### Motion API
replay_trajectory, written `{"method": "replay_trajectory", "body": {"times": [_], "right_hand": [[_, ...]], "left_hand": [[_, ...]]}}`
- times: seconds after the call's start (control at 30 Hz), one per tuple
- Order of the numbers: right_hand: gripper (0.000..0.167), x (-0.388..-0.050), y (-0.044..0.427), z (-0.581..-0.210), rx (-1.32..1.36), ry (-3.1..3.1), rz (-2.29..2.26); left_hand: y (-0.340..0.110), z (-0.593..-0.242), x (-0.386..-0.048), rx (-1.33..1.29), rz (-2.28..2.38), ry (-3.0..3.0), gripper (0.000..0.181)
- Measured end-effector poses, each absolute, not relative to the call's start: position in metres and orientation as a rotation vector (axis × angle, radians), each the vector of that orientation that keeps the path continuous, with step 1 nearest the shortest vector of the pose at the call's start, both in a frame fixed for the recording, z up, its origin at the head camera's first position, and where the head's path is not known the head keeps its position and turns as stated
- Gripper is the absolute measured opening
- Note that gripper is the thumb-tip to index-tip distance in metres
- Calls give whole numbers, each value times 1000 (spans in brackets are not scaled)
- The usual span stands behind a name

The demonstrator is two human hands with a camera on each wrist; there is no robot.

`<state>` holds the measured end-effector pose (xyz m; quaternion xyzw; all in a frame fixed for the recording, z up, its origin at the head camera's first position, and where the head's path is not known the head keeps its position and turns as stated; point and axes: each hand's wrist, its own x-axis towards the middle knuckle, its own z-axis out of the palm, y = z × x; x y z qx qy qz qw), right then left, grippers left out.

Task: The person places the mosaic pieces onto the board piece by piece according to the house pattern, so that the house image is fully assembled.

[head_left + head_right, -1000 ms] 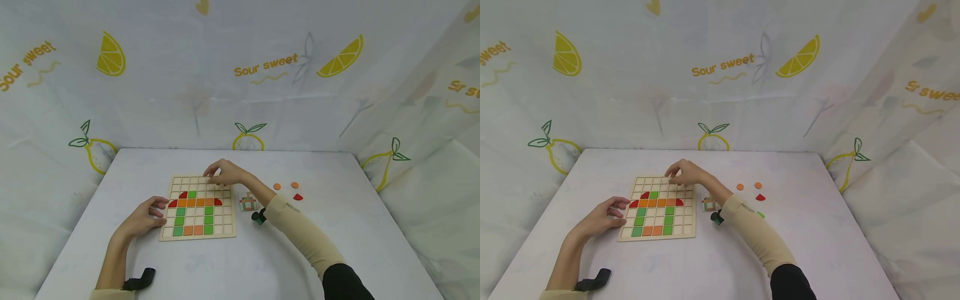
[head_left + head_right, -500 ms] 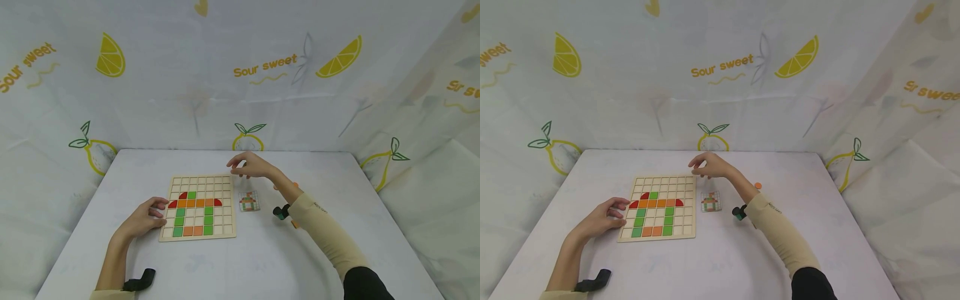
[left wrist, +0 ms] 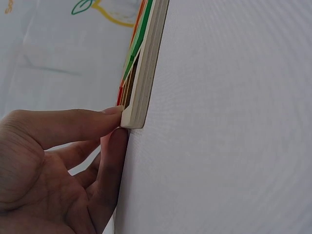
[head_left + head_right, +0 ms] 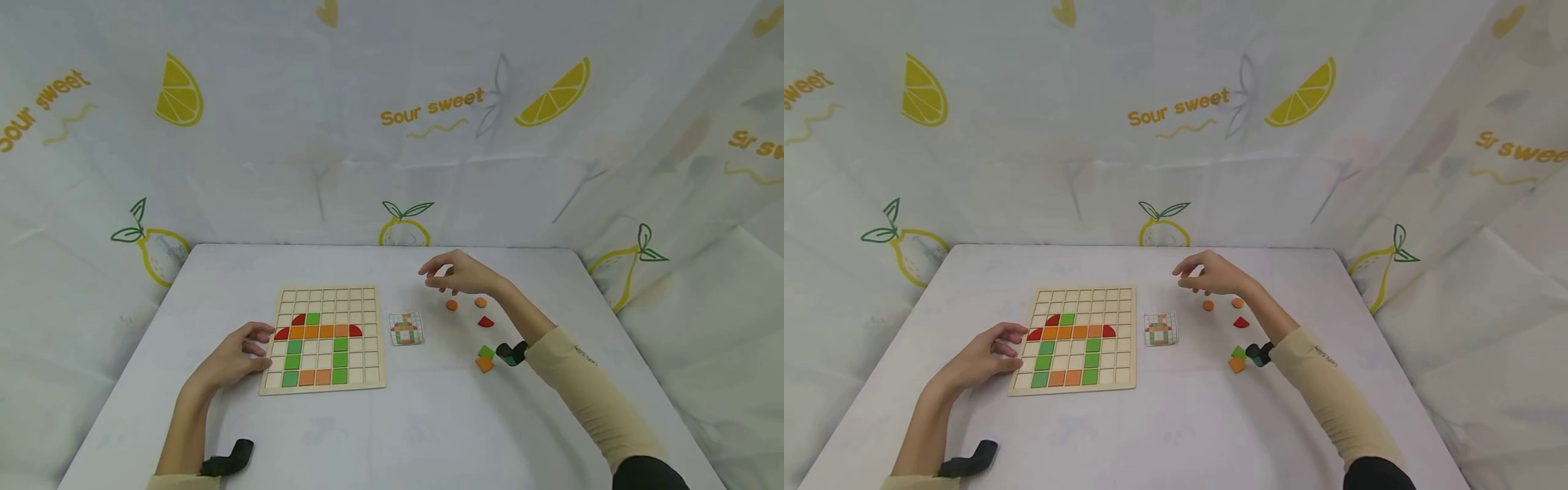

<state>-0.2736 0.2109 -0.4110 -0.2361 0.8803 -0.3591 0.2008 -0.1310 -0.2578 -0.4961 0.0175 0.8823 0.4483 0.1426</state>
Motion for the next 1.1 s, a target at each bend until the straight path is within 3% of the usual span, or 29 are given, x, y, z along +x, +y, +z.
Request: {"method": "replay_trajectory", "body": {"times": [0.57,1.1], "right_hand": [[28,-233,287,-431,-580,2342,-891],[33,-204,317,-462,-646,2204,-927]], "left_hand": [[-257,-496,-130,36,1291,2551,61],[-257,-497,-130,30,1287,2550,61]]}}
